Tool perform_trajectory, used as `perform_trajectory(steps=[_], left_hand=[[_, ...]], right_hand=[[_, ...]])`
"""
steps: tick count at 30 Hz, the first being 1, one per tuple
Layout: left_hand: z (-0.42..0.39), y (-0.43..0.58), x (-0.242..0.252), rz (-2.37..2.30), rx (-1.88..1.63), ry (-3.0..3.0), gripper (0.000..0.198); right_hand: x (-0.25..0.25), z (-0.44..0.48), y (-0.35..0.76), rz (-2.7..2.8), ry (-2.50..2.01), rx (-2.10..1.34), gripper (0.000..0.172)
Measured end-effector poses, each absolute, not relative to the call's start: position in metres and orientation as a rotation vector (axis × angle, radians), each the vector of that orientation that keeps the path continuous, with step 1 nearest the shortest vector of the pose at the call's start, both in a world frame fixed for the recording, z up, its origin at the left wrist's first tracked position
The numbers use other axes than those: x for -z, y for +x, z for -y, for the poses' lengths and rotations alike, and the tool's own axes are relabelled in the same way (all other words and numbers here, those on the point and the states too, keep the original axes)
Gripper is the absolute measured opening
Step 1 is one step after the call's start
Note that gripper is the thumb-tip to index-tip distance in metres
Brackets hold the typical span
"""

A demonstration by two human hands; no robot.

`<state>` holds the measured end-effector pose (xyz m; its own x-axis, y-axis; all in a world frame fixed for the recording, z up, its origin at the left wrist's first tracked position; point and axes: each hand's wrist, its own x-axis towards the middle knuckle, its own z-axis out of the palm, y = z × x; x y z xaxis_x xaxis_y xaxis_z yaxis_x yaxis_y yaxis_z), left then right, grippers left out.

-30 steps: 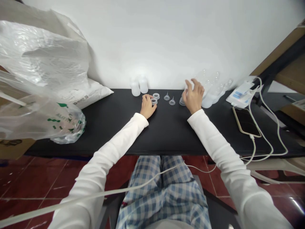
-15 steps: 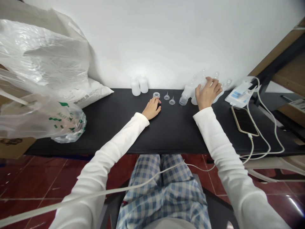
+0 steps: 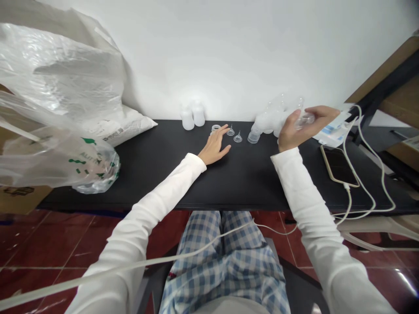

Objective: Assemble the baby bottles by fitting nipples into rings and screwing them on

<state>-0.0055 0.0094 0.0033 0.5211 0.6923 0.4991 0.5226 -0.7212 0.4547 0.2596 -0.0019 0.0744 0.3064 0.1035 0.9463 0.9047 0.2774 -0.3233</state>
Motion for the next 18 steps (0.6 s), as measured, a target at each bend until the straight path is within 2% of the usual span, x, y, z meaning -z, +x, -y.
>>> perform_trajectory(steps=[3, 6, 9, 13, 15, 18], left_hand=[[-0.007, -0.001, -0.004, -0.843, -1.034, 2.572, 0.075], [-0.010, 0.000, -0.002, -0.829, -1.132, 2.555, 0.068], [-0.015, -0.003, 0.000, -0.942, -1.222, 2.450, 0.053], [-0.013, -0.009, -0.006, -1.065, -1.385, 2.214, 0.052], [-0.009, -0.010, -0.011, -1.159, -1.446, 2.053, 0.049], [-0.007, -0.010, -0.015, -1.239, -1.533, 1.800, 0.044]], right_hand=[[-0.063, 0.007, 0.229, 1.155, -1.066, 0.634, 0.047], [-0.044, 0.006, 0.201, 1.312, -1.231, 0.411, 0.055], [-0.029, 0.000, 0.189, 1.301, -1.211, -0.069, 0.053], [-0.018, -0.007, 0.190, 1.246, -1.129, -0.794, 0.058], [-0.013, -0.005, 0.187, 1.234, -1.144, -0.912, 0.061], [-0.004, 0.002, 0.177, 1.286, -1.146, -0.876, 0.062]])
